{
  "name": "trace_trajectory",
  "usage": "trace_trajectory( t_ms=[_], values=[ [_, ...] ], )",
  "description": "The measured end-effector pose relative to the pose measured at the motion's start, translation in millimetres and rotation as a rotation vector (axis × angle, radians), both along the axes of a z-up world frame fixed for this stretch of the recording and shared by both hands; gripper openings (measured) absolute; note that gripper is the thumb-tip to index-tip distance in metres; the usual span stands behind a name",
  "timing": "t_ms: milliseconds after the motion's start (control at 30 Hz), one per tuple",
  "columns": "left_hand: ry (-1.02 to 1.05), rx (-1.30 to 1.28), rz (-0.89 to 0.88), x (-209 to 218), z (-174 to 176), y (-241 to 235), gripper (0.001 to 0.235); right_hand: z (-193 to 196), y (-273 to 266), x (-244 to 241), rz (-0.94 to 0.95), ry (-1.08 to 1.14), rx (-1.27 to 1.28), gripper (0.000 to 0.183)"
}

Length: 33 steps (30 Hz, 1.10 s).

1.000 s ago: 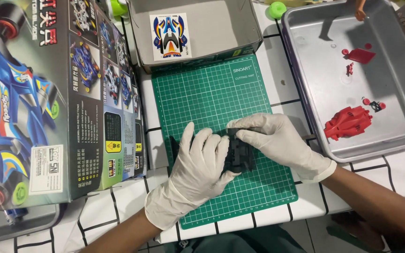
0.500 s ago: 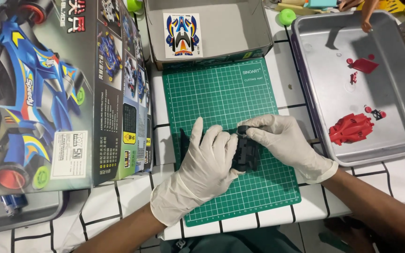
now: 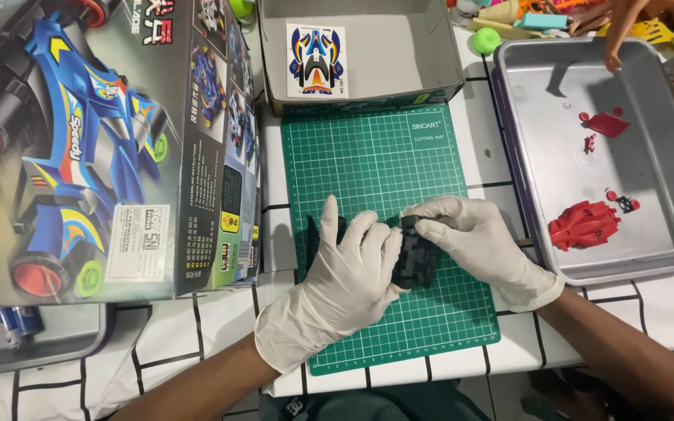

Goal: Assembling a toy car by installing the motor and attaching the plastic body shell on a cutting mat.

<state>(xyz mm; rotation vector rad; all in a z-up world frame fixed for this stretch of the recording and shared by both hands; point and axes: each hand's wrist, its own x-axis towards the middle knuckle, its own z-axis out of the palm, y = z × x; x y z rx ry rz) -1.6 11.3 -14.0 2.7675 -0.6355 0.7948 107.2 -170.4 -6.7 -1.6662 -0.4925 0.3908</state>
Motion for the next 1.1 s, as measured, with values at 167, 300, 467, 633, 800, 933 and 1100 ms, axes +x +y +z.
trace_trajectory(
  t_ms=[167, 300, 467, 633, 800, 933, 1100],
  values=[
    [0.008, -0.030, 0.011, 0, -3, -1, 0.087, -5, -5, -1, 0.013, -0.107, 0.003, 0.019],
    [-0.006, -0.066, 0.006, 1, -7, -2, 0.077, -13, -5, -2, 0.000, -0.069, 0.047, 0.019],
    [0.007, -0.029, 0.066, -2, -5, -3, 0.088, 5, 2, -6, 0.020, -0.124, -0.028, 0.020],
    [0.026, 0.256, 0.342, -3, 15, -5, 0.133, 14, -8, 3, 0.026, -0.130, 0.084, 0.021],
    [0.142, 0.178, 0.329, 7, 5, 13, 0.099, 35, -21, 1, 0.423, -0.453, -0.389, 0.115],
    [0.052, 0.012, 0.207, 1, 16, 2, 0.084, 45, -27, -1, 0.486, -0.486, -0.328, 0.127],
    [-0.044, 0.118, 0.375, -2, 21, -2, 0.084, 70, -26, -8, 0.490, -0.387, -0.224, 0.125]
  ],
)
